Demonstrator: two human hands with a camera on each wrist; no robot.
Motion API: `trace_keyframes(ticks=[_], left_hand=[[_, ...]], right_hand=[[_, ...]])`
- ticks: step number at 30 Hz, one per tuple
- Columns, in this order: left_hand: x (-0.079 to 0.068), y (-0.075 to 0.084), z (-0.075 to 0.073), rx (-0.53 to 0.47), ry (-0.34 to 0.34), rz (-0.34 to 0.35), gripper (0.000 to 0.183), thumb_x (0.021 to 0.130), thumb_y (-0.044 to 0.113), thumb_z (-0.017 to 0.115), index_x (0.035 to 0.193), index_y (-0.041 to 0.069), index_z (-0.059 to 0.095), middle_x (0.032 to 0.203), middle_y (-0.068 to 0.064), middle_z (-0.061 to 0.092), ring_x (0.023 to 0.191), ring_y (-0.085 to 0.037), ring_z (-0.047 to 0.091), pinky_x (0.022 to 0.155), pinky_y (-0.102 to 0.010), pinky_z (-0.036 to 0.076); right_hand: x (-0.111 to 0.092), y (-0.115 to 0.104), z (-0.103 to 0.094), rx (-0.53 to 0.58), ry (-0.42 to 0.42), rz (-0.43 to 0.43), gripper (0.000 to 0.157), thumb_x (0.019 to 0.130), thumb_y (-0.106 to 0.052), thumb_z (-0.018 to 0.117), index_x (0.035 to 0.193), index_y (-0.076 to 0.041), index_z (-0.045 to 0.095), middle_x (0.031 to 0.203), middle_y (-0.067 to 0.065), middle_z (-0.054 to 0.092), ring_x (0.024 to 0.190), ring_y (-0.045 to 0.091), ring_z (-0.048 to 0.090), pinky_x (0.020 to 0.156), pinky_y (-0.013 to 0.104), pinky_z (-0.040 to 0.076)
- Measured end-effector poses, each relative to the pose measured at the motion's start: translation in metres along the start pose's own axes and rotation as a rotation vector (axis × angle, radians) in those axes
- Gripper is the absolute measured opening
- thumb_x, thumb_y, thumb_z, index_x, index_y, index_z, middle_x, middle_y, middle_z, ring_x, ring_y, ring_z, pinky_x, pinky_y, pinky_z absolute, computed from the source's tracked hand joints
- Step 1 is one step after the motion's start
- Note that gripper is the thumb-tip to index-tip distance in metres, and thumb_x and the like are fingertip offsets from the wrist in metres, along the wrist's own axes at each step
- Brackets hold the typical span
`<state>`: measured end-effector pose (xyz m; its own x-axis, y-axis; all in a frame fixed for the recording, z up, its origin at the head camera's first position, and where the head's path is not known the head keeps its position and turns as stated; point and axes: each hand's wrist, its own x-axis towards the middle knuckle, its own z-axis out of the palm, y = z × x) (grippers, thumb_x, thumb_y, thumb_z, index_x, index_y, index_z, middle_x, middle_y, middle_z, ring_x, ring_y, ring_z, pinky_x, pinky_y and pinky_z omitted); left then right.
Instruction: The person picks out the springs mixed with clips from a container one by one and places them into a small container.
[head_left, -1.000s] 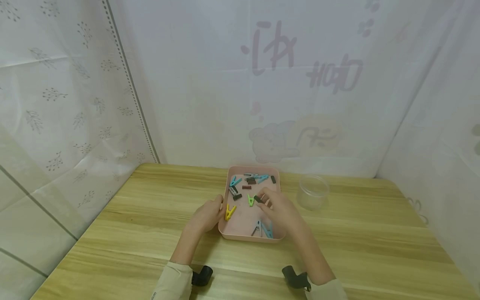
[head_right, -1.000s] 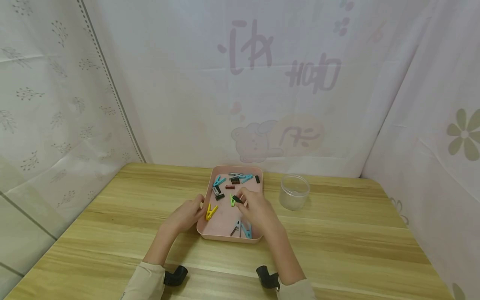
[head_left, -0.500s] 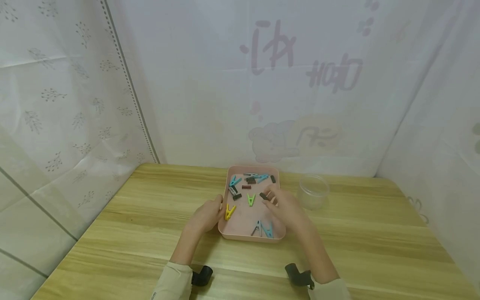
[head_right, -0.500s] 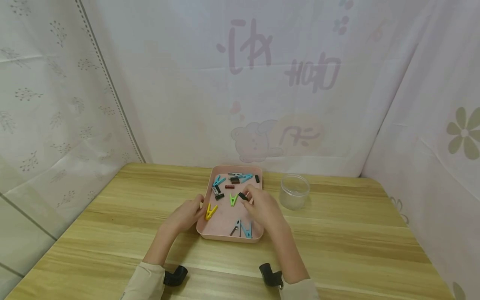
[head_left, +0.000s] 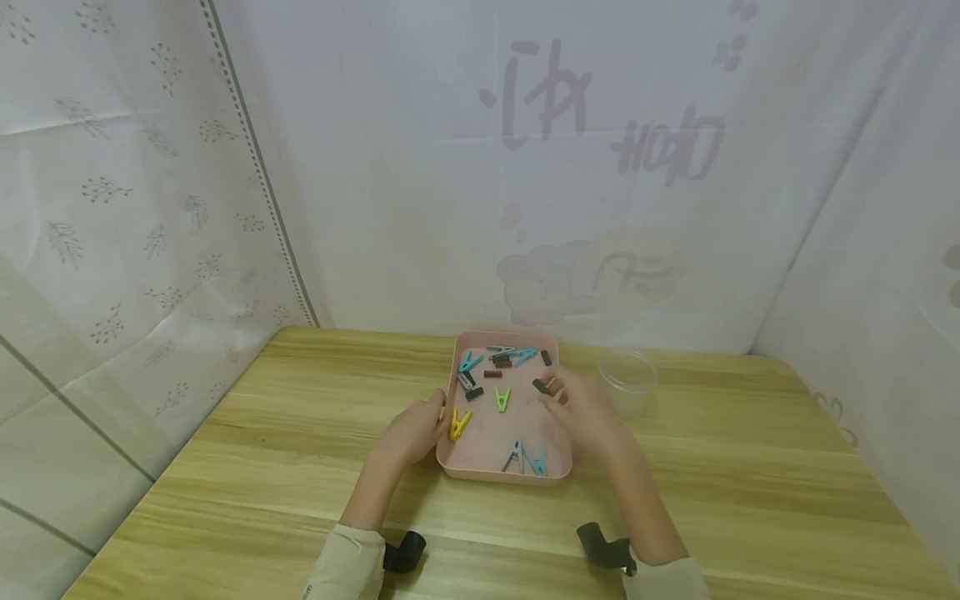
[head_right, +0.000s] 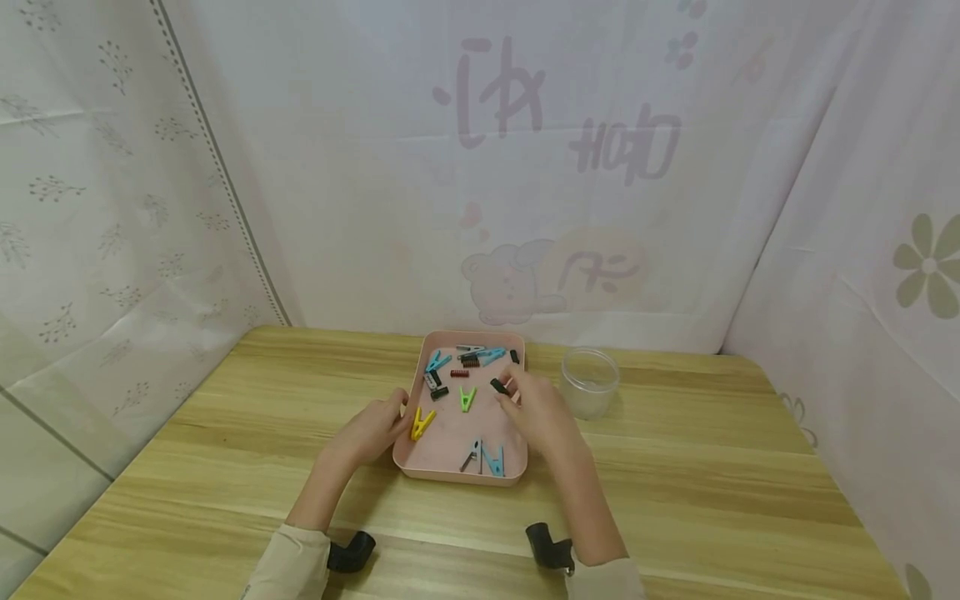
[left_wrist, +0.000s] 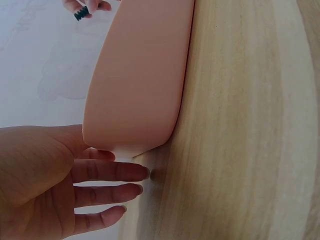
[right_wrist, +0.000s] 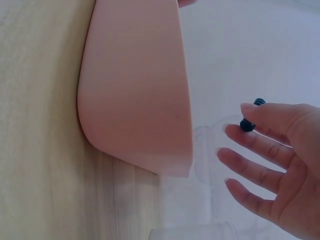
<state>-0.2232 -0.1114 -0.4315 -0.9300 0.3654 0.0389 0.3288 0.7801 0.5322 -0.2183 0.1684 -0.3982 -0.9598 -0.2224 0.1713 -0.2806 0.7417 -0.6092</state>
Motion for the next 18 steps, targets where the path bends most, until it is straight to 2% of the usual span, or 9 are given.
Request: trace_keyframes(ticks=[4,11,18], left_hand=[[0.000,-0.001,0.001,0.000,-0.002,-0.002,0.014,0.111,0.013,0.048,0.103,0.004,0.054,0.076,-0.007,0.059,0.060,-0.016,0.047,0.055,-0.029,0.038],[0.000,-0.001,0.001,-0.008,0.002,0.000,0.014,0.112,0.014,0.047,0.106,0.003,0.055,0.077,-0.009,0.062,0.060,-0.016,0.047,0.054,-0.029,0.038],[0.000,-0.001,0.001,-0.011,0.006,0.009,0.015,0.111,0.013,0.048,0.106,0.002,0.055,0.075,-0.008,0.060,0.059,-0.016,0.046,0.054,-0.029,0.037]], right_hand=[[-0.001,0.002,-0.004,-0.026,0.019,-0.001,0.018,0.102,-0.011,0.068,0.120,-0.005,0.067,0.107,0.014,0.075,0.094,0.027,0.070,0.080,0.046,0.059],[-0.003,0.006,-0.011,-0.010,0.021,0.032,0.025,0.104,-0.014,0.065,0.127,-0.003,0.066,0.113,0.016,0.073,0.098,0.030,0.070,0.083,0.048,0.059],[-0.004,0.012,-0.016,-0.015,0.031,0.041,0.026,0.106,-0.018,0.063,0.127,-0.002,0.065,0.118,0.019,0.072,0.100,0.032,0.069,0.083,0.050,0.059]])
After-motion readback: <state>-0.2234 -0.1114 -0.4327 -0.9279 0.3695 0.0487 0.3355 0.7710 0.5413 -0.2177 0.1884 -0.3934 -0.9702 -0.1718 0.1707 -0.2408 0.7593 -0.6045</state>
